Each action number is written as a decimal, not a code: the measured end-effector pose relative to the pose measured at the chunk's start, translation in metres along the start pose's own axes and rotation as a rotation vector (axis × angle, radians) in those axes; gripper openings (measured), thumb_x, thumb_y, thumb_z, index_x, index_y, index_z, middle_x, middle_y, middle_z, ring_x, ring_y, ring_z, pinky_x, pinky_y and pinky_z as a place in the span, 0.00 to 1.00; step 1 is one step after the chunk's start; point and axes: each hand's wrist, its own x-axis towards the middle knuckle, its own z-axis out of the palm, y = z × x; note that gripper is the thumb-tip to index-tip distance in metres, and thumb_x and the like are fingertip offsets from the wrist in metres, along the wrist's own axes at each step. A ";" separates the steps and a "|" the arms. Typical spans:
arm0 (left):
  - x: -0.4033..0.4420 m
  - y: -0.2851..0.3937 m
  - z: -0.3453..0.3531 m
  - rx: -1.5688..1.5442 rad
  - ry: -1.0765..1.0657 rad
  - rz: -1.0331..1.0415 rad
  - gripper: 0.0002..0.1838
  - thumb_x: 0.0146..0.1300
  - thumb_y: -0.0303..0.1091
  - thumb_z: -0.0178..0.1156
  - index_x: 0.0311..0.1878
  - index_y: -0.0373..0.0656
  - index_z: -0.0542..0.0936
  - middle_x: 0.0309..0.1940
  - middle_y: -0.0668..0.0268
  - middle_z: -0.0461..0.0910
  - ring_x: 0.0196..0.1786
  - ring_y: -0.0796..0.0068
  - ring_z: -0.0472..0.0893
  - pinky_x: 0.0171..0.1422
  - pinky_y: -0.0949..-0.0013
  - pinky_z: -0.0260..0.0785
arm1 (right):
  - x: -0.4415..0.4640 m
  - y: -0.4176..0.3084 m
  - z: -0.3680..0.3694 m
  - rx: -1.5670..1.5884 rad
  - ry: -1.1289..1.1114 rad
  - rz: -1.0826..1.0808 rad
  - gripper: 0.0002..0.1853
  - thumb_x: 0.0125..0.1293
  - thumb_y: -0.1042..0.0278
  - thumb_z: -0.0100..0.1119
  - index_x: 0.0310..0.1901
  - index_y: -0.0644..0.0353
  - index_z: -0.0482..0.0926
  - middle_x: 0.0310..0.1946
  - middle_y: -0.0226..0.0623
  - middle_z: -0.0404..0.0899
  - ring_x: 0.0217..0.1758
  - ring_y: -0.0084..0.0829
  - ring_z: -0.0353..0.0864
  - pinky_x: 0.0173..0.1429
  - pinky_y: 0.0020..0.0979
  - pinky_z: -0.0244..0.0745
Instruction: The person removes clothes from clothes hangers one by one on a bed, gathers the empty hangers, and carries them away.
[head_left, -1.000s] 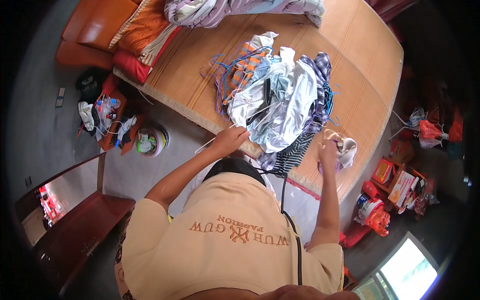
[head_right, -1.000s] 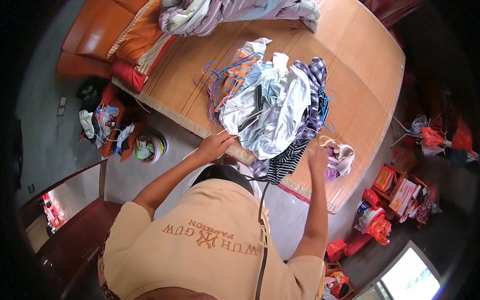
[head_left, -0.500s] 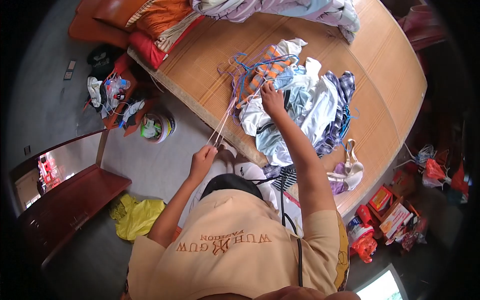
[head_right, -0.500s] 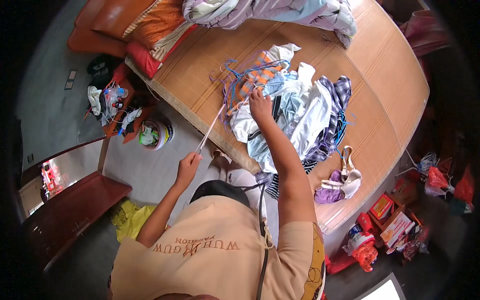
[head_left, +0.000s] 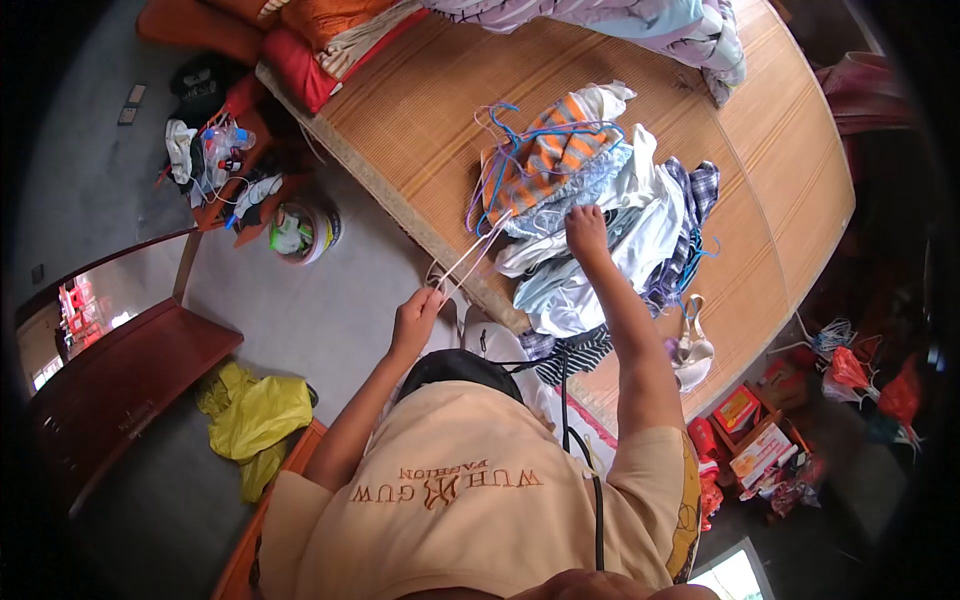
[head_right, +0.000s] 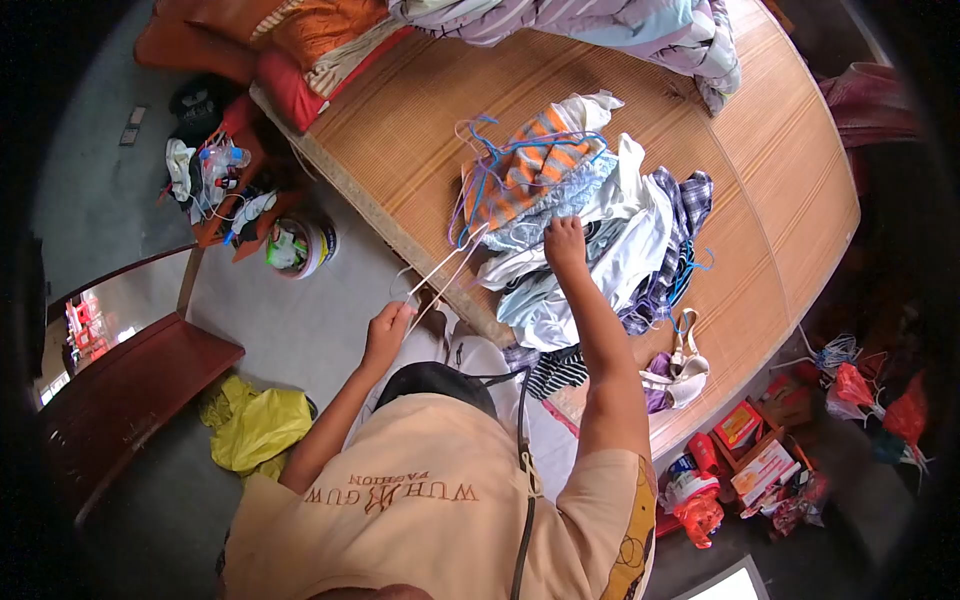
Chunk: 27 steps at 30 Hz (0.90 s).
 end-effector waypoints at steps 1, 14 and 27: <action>0.003 -0.004 0.001 -0.002 -0.002 -0.006 0.13 0.68 0.38 0.52 0.38 0.36 0.79 0.25 0.72 0.76 0.30 0.83 0.71 0.36 0.76 0.65 | -0.011 -0.004 -0.002 0.000 -0.007 -0.001 0.10 0.57 0.64 0.51 0.26 0.55 0.81 0.34 0.36 0.75 0.45 0.38 0.72 0.55 0.42 0.62; 0.046 0.018 0.025 -0.053 -0.263 0.119 0.12 0.67 0.33 0.53 0.43 0.33 0.78 0.31 0.66 0.80 0.35 0.82 0.76 0.42 0.76 0.69 | -0.134 -0.023 -0.063 0.161 -0.498 0.342 0.31 0.58 0.73 0.46 0.67 0.59 0.59 0.72 0.32 0.49 0.55 0.46 0.74 0.52 0.44 0.73; 0.081 0.007 0.085 0.070 -0.312 0.311 0.12 0.66 0.38 0.54 0.41 0.40 0.79 0.27 0.58 0.78 0.30 0.64 0.79 0.34 0.66 0.69 | -0.025 0.118 -0.061 0.567 -0.428 0.590 0.17 0.57 0.54 0.54 0.28 0.61 0.81 0.21 0.44 0.79 0.24 0.39 0.79 0.32 0.36 0.70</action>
